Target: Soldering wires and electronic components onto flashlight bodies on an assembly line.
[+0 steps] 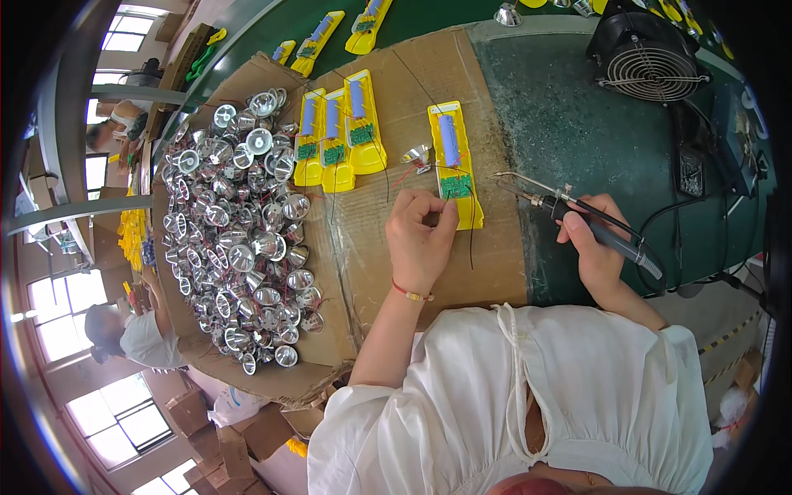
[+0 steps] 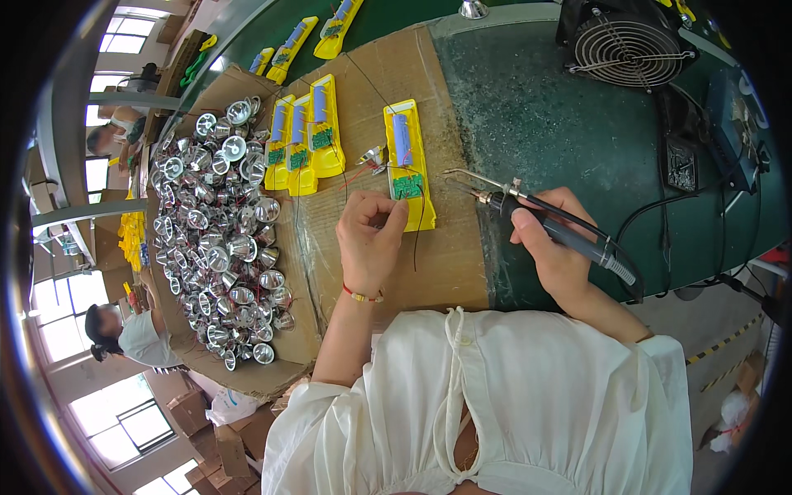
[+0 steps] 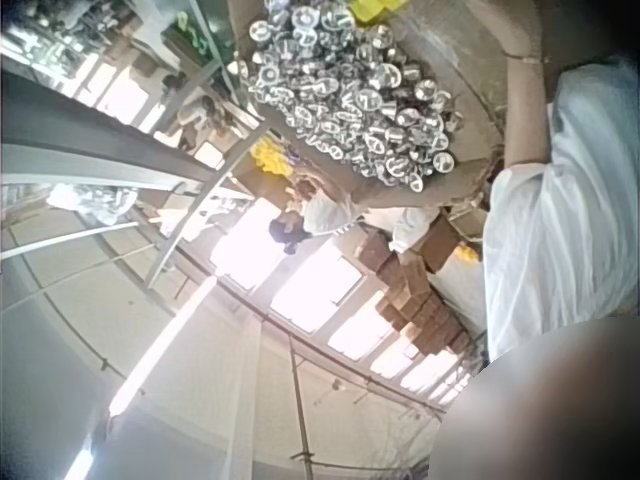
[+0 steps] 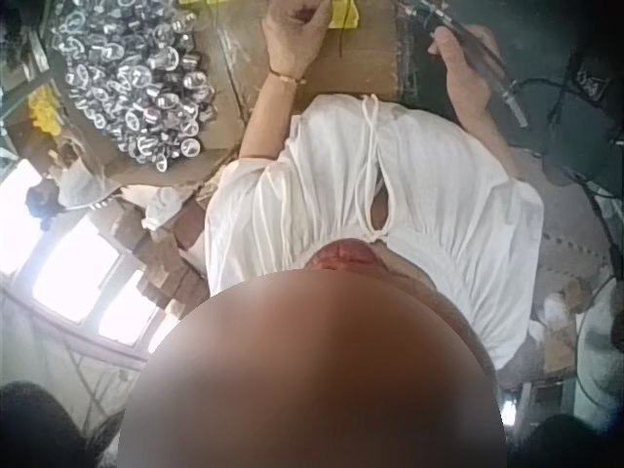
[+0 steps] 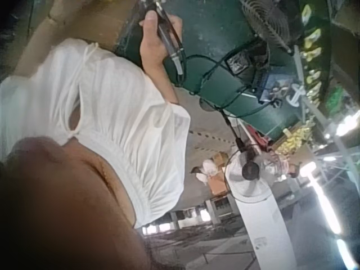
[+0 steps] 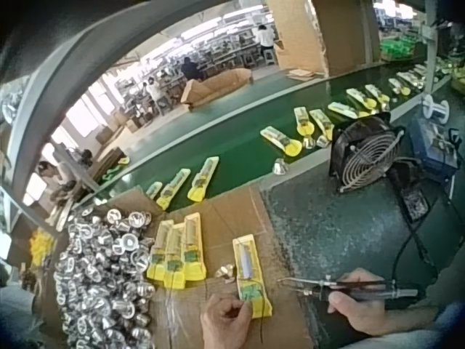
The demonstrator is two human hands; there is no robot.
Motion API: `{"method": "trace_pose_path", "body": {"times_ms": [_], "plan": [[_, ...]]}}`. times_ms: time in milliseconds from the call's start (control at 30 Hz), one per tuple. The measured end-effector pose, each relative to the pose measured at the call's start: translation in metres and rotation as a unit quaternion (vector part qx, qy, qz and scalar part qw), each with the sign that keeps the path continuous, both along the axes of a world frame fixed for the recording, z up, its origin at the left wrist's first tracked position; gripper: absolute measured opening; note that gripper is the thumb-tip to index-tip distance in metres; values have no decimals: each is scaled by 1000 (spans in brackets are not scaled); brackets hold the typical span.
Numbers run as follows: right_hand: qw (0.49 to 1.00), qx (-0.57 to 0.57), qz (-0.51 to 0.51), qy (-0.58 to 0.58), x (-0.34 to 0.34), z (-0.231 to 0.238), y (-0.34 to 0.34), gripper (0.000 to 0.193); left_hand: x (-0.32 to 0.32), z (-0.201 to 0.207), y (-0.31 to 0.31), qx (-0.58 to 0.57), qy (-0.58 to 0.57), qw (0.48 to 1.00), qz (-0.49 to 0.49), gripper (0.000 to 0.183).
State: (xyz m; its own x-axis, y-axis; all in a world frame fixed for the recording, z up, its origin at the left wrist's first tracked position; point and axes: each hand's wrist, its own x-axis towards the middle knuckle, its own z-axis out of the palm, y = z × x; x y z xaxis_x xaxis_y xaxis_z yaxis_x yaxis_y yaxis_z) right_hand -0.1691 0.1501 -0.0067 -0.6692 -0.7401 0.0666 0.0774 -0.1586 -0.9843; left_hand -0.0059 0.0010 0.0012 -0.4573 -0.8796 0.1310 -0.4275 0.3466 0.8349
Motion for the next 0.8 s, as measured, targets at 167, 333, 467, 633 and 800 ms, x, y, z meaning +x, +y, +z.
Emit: {"method": "trace_pose_path", "body": {"times_ms": [167, 333, 467, 633, 800], "plan": [[1000, 1, -6, -1, -3, -2, 3, 11, 1, -3, -1, -2, -3, 1000, 4, 7], [1000, -18, -18, 6, -8, -2, 7, 11, -1, 14, 2, 114, 24, 992, 53, 8], [999, -13, -35, 23, -23, -4, 16, 11, 6, 15, -9, 65, -159, 983, -62, 12], [996, 15, -90, 8, -42, -16, 20, 12, -49, 23, -29, -1, -142, 983, -121, 12], [992, 56, -107, -34, -43, -11, 16, 10, -150, 24, -130, -176, -214, 956, -91, 15]]}}
